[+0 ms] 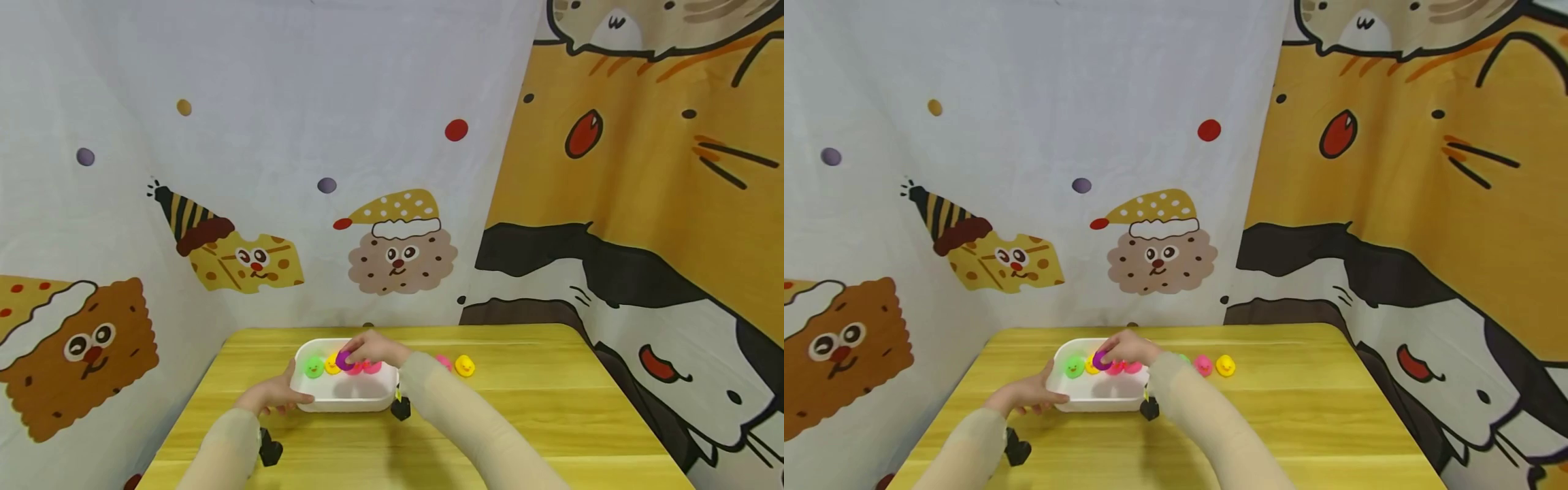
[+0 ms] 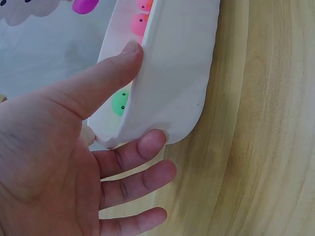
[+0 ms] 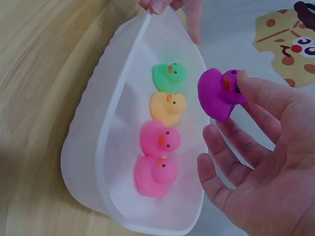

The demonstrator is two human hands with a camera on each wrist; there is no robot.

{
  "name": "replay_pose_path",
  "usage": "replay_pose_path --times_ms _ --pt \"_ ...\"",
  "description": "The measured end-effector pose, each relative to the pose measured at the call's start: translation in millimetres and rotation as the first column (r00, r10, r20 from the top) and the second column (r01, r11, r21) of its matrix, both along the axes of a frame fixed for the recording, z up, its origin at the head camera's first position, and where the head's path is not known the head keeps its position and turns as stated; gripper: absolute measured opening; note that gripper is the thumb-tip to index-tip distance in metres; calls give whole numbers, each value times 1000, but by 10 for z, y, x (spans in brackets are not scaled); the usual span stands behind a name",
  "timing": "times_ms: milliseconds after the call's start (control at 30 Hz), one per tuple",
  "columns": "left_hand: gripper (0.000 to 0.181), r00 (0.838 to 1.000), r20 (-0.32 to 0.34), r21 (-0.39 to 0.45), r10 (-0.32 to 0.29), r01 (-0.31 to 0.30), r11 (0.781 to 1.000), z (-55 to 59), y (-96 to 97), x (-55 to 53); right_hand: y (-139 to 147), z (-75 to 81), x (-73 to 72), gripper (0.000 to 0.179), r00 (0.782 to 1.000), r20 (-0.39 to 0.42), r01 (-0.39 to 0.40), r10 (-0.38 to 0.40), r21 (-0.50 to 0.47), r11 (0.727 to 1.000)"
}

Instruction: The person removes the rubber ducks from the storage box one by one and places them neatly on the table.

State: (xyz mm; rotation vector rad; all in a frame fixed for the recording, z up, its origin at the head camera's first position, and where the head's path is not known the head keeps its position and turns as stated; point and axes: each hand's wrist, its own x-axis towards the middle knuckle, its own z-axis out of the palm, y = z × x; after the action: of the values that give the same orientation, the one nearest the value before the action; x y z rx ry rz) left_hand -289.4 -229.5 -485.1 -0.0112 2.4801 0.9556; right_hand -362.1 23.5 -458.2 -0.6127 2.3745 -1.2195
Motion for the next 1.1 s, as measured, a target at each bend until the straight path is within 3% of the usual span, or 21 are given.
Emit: replay_pose_path --times_ms 567,867,1100 --pt "121 1000 -13 -39 -19 19 999 13 19 -24 156 25 -103 22 1000 9 29 -29 1 1000" --pt "119 1000 -3 -10 -11 11 1000 16 8 -12 324 122 -129 25 998 25 65 -66 32 997" --pt "116 1000 -8 24 -12 12 1000 7 11 2 567 103 -206 26 990 44 130 -131 28 991"
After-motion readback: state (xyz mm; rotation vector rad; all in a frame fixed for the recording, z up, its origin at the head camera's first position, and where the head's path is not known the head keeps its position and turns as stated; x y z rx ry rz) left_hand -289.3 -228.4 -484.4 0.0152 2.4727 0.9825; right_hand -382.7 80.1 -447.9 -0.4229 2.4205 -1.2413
